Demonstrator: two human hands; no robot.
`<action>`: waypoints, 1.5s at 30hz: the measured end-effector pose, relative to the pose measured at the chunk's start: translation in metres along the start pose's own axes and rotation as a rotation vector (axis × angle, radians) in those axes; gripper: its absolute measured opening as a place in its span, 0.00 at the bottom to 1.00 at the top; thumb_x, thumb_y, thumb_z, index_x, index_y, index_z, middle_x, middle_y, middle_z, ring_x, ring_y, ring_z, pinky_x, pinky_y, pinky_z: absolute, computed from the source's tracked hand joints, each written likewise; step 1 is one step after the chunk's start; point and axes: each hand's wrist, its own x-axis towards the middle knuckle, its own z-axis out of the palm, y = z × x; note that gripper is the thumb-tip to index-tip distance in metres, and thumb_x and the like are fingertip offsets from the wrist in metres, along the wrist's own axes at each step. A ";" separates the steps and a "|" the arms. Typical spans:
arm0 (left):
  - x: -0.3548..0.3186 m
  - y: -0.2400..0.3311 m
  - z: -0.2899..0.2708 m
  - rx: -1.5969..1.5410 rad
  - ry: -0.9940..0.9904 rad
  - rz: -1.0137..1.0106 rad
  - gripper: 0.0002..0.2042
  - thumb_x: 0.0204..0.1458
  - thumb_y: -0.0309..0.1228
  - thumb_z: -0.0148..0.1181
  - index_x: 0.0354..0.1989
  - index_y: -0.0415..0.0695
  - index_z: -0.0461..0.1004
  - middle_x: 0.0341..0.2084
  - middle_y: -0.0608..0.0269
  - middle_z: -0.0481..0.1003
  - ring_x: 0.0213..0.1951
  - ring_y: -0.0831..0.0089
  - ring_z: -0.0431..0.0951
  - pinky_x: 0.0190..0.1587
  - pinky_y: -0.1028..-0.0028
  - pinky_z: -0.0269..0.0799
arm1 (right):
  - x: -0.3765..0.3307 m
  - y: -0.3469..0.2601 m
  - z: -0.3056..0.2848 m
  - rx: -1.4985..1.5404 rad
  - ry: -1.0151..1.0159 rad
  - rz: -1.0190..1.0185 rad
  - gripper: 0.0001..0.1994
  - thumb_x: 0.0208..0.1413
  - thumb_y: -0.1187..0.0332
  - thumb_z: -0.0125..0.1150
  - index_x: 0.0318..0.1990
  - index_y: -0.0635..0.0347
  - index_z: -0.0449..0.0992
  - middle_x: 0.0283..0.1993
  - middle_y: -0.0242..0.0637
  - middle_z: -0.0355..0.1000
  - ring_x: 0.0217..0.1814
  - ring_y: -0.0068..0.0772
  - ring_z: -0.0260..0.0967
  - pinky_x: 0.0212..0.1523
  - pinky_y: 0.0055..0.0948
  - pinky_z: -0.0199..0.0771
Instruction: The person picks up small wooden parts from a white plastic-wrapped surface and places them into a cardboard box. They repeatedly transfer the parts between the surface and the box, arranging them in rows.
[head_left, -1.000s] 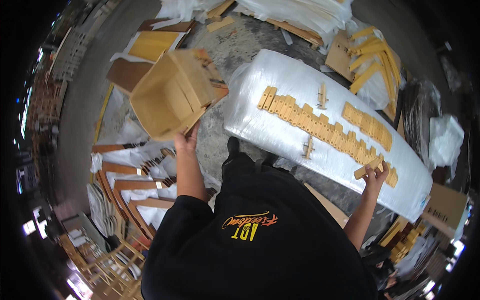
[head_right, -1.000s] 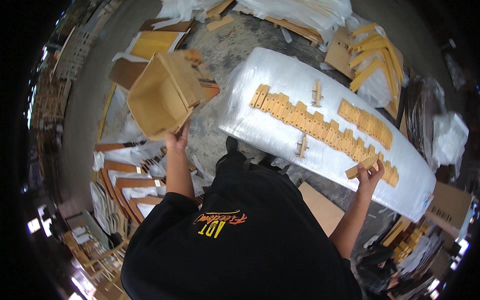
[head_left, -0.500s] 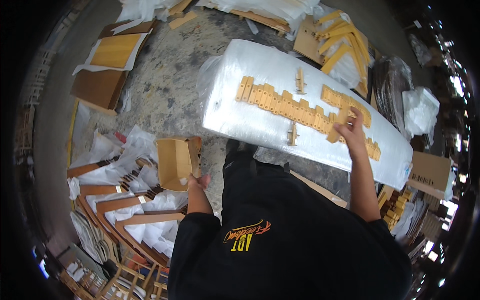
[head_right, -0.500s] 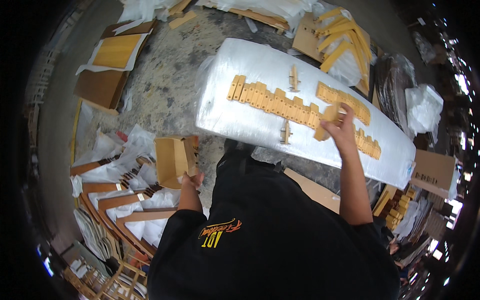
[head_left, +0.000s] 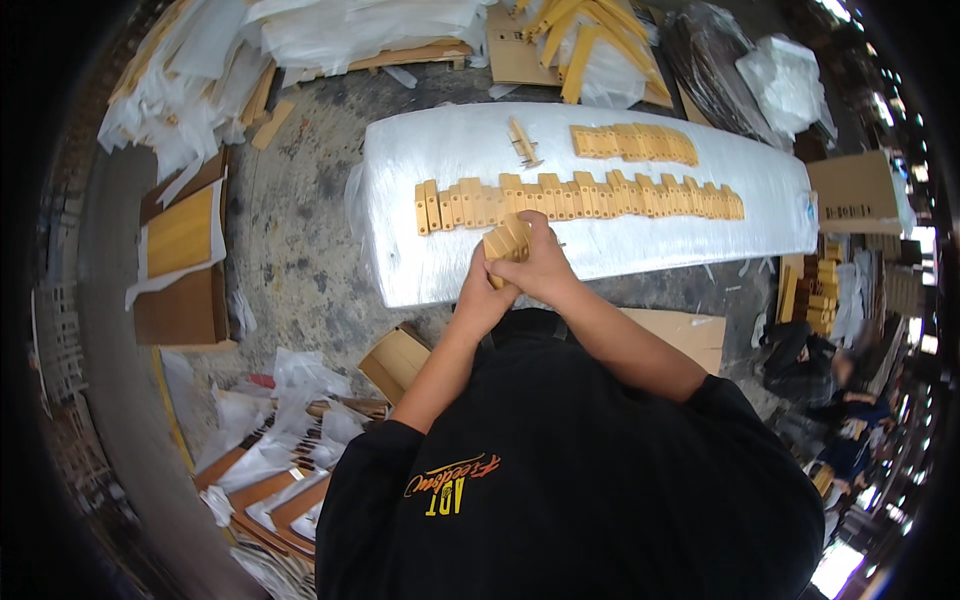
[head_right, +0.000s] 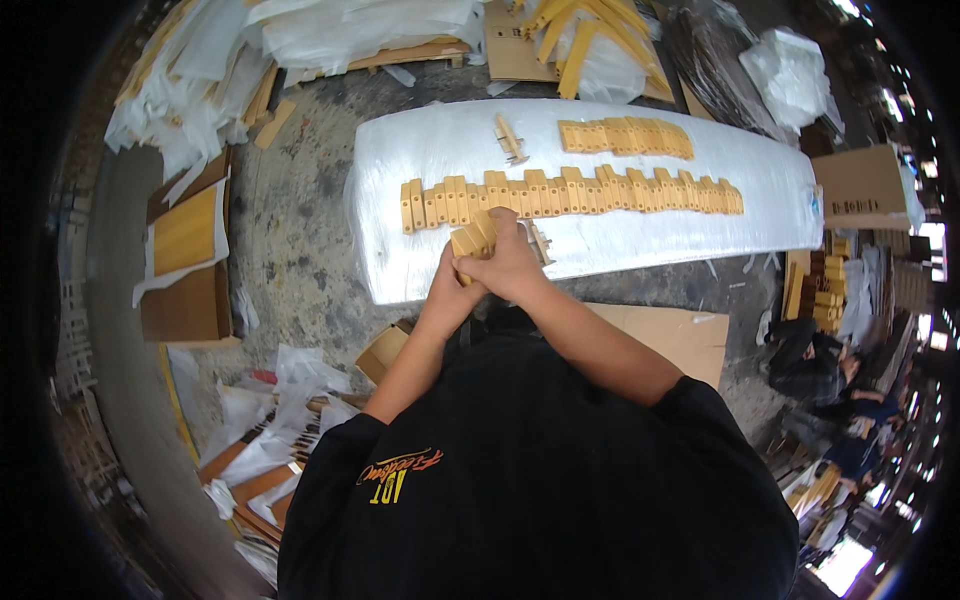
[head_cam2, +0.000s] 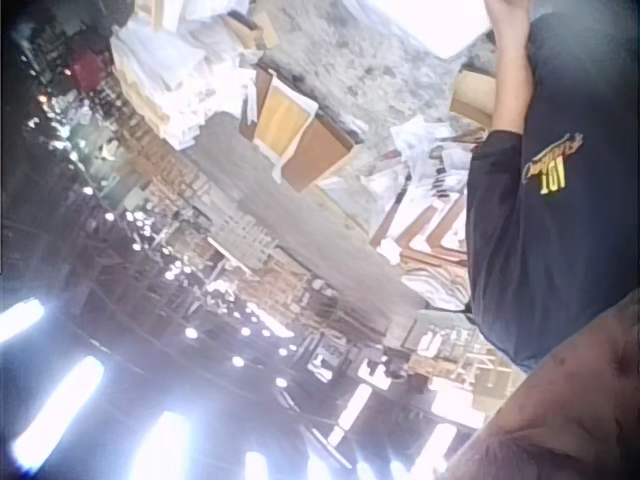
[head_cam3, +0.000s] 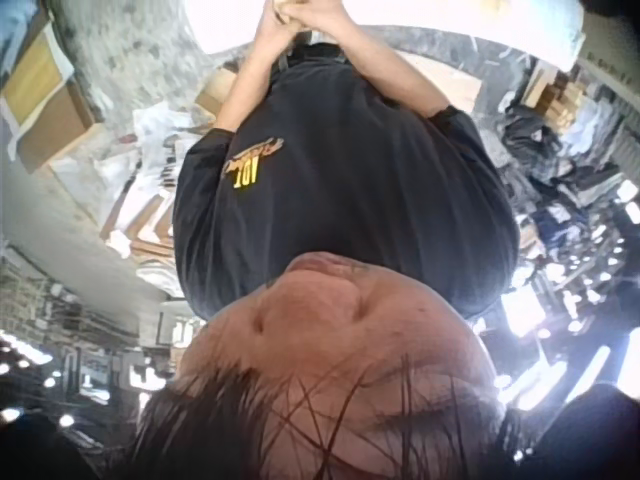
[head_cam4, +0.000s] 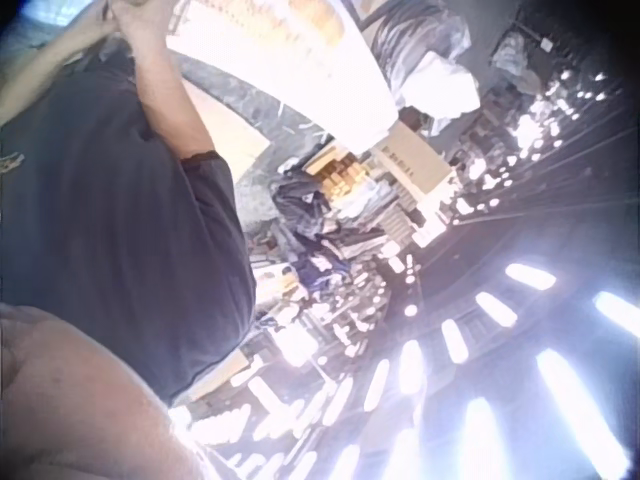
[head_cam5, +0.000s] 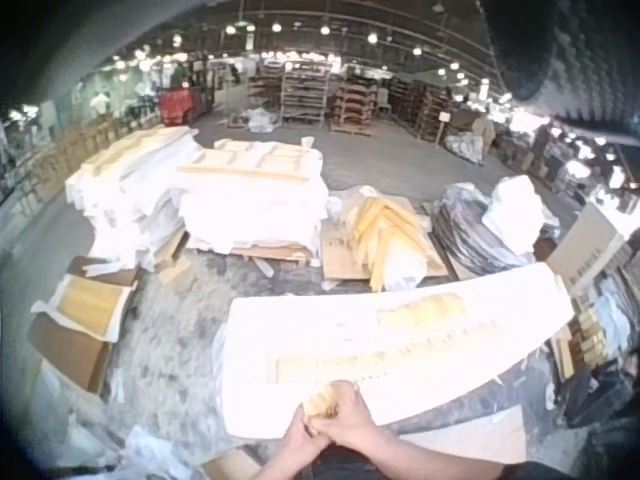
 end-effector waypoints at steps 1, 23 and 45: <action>0.006 -0.004 0.002 0.053 0.051 0.036 0.29 0.55 0.18 0.62 0.67 0.36 0.63 0.56 0.56 0.74 0.59 0.67 0.74 0.59 0.66 0.72 | -0.003 -0.005 0.003 -0.021 0.040 -0.008 0.50 0.40 0.54 0.79 0.67 0.68 0.55 0.58 0.66 0.64 0.62 0.58 0.67 0.62 0.44 0.70; 0.036 -0.010 0.059 -0.135 0.153 -0.356 0.17 0.57 0.28 0.67 0.54 0.40 0.75 0.45 0.60 0.80 0.45 0.70 0.81 0.45 0.66 0.81 | 0.033 0.084 -0.065 0.525 -0.176 0.096 0.27 0.56 0.67 0.71 0.61 0.67 0.72 0.52 0.50 0.75 0.50 0.34 0.75 0.48 0.31 0.77; 0.106 0.003 -0.044 -0.290 -0.012 -0.532 0.17 0.58 0.27 0.65 0.56 0.42 0.72 0.49 0.58 0.78 0.49 0.65 0.81 0.50 0.61 0.81 | 0.060 0.021 -0.006 0.309 -0.018 0.161 0.29 0.53 0.70 0.74 0.61 0.69 0.70 0.53 0.49 0.78 0.49 0.34 0.80 0.45 0.29 0.81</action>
